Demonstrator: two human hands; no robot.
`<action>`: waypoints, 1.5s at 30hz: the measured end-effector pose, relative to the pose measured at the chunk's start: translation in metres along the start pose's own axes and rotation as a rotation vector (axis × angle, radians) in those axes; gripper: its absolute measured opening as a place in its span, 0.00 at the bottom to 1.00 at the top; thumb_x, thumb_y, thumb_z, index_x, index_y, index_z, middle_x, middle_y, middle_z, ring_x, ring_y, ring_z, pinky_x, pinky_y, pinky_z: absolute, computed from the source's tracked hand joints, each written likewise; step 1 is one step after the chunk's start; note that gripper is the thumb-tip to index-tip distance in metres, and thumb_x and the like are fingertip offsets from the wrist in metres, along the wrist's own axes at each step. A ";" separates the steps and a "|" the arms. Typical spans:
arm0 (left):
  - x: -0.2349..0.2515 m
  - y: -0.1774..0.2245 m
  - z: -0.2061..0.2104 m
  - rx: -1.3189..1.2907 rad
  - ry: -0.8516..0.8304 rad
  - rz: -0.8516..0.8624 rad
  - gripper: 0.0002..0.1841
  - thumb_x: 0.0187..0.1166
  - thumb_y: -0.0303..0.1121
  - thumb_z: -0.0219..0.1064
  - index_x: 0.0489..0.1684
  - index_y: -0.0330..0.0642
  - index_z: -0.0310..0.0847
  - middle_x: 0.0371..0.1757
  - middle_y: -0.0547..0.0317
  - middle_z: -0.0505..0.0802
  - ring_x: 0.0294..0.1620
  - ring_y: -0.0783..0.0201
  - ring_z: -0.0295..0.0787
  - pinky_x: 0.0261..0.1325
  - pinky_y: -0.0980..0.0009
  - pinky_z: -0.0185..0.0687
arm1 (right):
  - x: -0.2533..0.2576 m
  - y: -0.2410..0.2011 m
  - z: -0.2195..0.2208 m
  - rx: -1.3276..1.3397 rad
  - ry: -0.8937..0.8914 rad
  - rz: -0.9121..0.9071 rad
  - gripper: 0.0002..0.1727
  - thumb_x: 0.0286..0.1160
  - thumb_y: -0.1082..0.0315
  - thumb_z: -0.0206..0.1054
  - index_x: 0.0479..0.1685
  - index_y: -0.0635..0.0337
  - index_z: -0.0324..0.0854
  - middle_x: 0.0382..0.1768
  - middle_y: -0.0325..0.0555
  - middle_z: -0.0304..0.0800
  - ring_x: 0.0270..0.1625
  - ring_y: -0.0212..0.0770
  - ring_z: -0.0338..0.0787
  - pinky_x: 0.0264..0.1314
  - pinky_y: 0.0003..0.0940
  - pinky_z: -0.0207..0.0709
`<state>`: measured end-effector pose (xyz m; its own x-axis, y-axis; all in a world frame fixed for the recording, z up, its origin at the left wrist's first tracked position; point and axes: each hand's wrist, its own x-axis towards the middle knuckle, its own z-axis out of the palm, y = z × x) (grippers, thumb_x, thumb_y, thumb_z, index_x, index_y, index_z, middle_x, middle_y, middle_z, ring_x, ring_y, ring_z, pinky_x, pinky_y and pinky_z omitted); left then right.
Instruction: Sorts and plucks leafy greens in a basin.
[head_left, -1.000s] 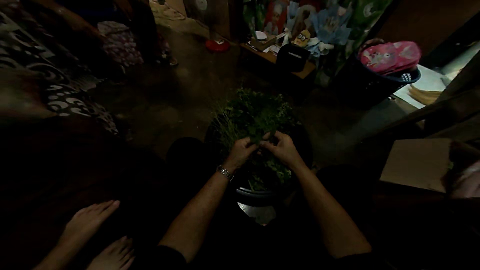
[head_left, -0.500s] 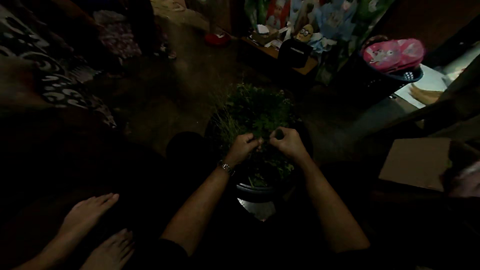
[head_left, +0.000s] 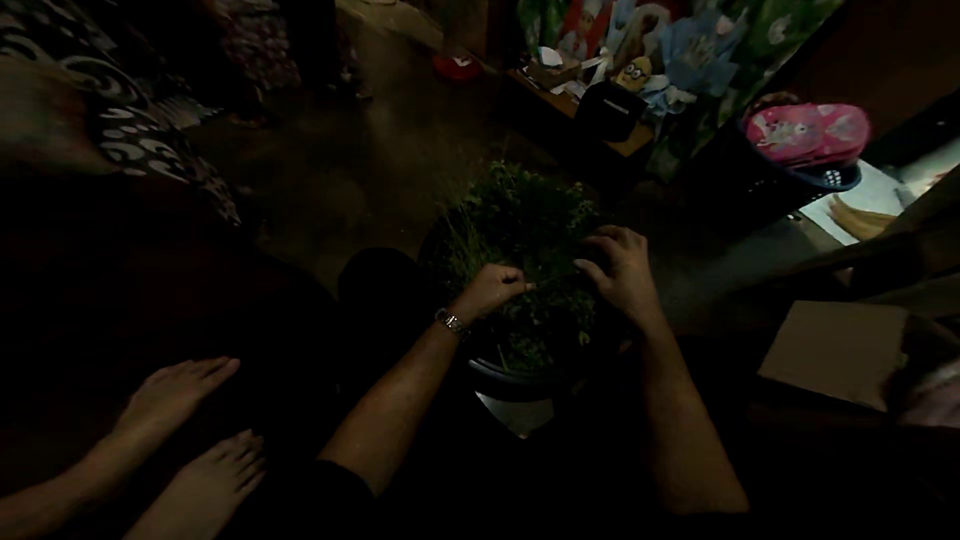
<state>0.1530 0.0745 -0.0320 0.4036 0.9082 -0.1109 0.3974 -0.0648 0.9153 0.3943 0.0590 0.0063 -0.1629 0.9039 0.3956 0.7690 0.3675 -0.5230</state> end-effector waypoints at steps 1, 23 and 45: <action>0.000 0.001 0.001 0.024 -0.025 -0.014 0.10 0.85 0.33 0.66 0.41 0.34 0.88 0.33 0.59 0.86 0.31 0.74 0.74 0.38 0.75 0.71 | 0.000 0.000 0.006 -0.034 -0.034 -0.087 0.22 0.75 0.62 0.75 0.66 0.63 0.85 0.74 0.64 0.80 0.81 0.73 0.70 0.81 0.72 0.61; -0.004 -0.002 -0.001 -0.016 -0.158 0.088 0.05 0.81 0.27 0.68 0.37 0.35 0.88 0.29 0.63 0.85 0.26 0.77 0.73 0.32 0.79 0.69 | 0.000 -0.025 0.008 0.304 -0.613 0.076 0.12 0.77 0.66 0.74 0.52 0.63 0.88 0.48 0.50 0.91 0.46 0.38 0.89 0.53 0.37 0.85; -0.012 0.006 -0.010 0.002 -0.010 0.032 0.07 0.85 0.27 0.65 0.42 0.33 0.88 0.37 0.58 0.89 0.33 0.74 0.77 0.40 0.74 0.74 | 0.004 0.013 -0.006 0.183 -0.112 0.046 0.14 0.83 0.66 0.68 0.59 0.65 0.86 0.63 0.57 0.87 0.66 0.55 0.84 0.71 0.53 0.77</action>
<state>0.1425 0.0671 -0.0212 0.4244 0.9014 -0.0853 0.3858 -0.0948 0.9177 0.4072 0.0658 0.0051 -0.2058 0.9356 0.2870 0.6538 0.3496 -0.6710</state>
